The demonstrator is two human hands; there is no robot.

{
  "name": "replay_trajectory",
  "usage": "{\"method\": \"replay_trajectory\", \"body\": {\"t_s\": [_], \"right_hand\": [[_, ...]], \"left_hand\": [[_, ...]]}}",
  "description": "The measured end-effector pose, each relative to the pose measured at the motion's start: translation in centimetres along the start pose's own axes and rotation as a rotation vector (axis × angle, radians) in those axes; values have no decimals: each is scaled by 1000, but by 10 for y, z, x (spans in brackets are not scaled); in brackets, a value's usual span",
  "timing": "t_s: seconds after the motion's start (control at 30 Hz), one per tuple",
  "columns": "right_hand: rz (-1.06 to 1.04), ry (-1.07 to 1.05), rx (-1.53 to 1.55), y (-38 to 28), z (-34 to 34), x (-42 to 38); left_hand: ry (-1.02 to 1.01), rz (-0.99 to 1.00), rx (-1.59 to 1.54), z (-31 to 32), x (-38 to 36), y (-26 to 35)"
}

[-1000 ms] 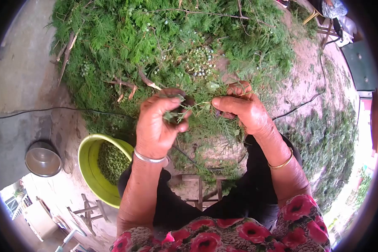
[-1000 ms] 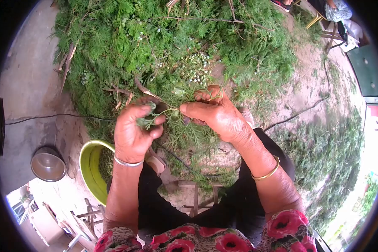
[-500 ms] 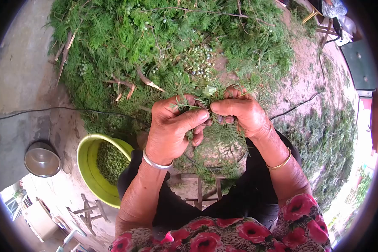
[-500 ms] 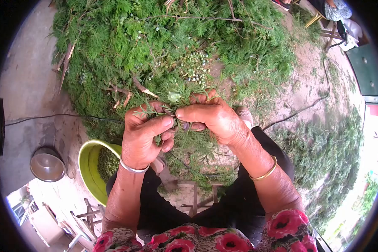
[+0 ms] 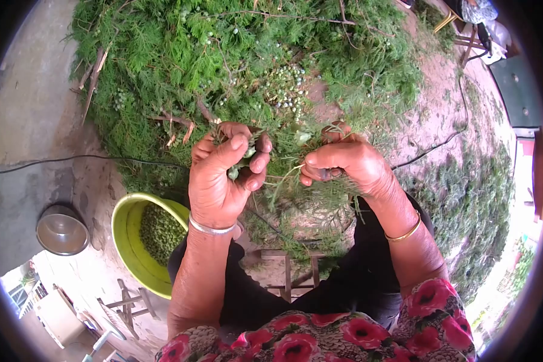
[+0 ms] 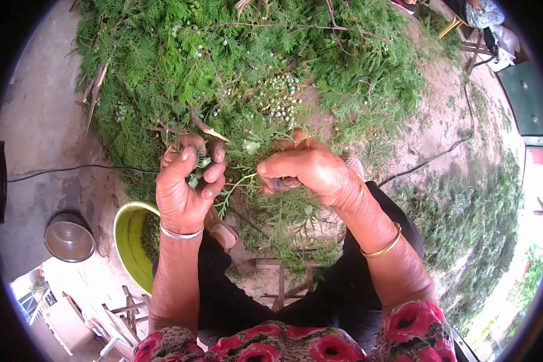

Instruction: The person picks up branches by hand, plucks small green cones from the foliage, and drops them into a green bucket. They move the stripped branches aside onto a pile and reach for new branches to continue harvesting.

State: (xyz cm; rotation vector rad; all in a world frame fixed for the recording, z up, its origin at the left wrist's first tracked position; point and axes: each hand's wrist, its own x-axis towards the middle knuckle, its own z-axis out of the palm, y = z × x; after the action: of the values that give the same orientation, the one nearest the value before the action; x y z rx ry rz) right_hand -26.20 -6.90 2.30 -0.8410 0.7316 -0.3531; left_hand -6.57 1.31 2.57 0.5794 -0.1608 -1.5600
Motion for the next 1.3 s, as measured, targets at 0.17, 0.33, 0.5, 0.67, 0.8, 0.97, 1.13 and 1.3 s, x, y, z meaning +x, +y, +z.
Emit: {"method": "replay_trajectory", "body": {"t_s": [0.17,0.33,0.5,0.67,0.8,0.97,1.13,1.3], "right_hand": [[-105,-4,-351,5,2,1],[-33,-195,-414,3,-4,6],[-21,-158,-518,-1,3,2],[98,-19,-419,4,9,4],[184,117,-430,-3,16,0],[136,-26,-163,-9,15,-5],[115,-25,-58,-5,12,-6],[128,-20,-120,-9,16,-6]], "left_hand": [[174,132,582,16,1,-12],[211,122,677,18,1,-28],[253,144,709,21,0,-28],[183,22,740,23,1,-22],[154,-69,754,21,2,-21],[109,71,576,16,-3,-25],[144,-50,38,15,-1,-23],[318,117,411,12,6,-8]]}}
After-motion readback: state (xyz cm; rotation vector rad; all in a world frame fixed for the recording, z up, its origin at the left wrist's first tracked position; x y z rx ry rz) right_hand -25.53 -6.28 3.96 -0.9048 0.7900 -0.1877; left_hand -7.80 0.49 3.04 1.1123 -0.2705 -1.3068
